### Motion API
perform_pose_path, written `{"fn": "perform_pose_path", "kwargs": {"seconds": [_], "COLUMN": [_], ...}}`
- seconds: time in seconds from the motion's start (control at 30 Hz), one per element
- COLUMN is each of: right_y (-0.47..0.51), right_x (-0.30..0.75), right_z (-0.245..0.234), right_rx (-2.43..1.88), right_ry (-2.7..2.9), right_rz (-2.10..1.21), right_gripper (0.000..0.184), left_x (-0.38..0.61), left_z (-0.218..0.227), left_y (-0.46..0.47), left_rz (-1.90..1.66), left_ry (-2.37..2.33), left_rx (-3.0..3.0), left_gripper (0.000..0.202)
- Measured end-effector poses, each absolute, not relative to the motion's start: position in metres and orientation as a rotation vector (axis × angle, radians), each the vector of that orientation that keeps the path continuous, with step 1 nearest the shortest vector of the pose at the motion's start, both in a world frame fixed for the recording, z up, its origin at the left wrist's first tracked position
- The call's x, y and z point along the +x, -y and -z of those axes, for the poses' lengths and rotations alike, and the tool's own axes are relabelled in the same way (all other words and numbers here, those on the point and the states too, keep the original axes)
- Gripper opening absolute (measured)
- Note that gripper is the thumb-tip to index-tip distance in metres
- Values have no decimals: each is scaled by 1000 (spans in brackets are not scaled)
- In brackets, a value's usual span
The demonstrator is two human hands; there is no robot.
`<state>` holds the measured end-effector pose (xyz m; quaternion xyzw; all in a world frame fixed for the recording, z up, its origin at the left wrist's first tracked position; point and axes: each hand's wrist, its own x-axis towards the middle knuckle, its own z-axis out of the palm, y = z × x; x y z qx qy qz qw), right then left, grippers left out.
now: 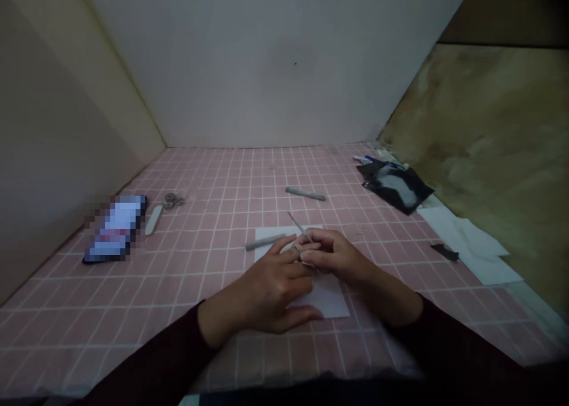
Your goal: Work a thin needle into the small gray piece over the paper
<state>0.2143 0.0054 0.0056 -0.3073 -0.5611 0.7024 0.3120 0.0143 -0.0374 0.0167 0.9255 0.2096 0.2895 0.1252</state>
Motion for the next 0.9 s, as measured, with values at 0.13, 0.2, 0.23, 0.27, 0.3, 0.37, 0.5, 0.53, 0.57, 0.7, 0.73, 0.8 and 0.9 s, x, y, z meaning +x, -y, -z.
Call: {"fn": "perform_pose_path", "kwargs": {"seconds": [0.13,0.2,0.23,0.27,0.3,0.37,0.5,0.53,0.57,0.7,0.73,0.8,0.9], "right_y": [-9,-9,-9,-9,-8,-8,-6,-6,-5,-4,-3,-3,-2], "right_x": [219,221,220,220,218,215,210,209,208,205,205,204,204], "right_z": [-12,-14,-15,-15,-14,-11,-5,-4,-4,-3,-2,0,3], "right_rx": [-819,-796,-785,-777,-775,-791,-828,-830,-831,-833,-832,-830,-832], "right_ry": [1265,1173,1148,1137,1133,1131,1132,1133,1133,1153,1169,1203,1236], "right_rz": [-1886,-1954,-1996,-2034,-2065,-2099,-2118,-2127,-2137,-2128,-2112,-2075,-2028], "right_gripper": [24,23,23,24,25,27,28,28,29,31,31,32,33], "left_x": [11,10,10,10,10,10,10,10,11,11,11,11,9], "left_z": [-18,-18,-17,-16,-14,-11,-7,-6,-6,-5,-5,-6,-10], "left_y": [33,30,29,27,26,23,20,19,19,19,19,19,19], "left_rz": [-1269,-1371,-1381,-1373,-1351,-1304,-1189,-1178,-1176,-1175,-1169,-1160,-1161], "left_ry": [-738,-920,-1003,-1061,-1093,-1103,-1078,-1071,-1066,-1089,-1100,-1120,-1135], "left_rx": [2615,2496,2430,2367,2310,2246,2281,2291,2297,2308,2308,2300,2272], "left_gripper": [11,18,22,26,28,29,22,20,18,13,12,10,8]}}
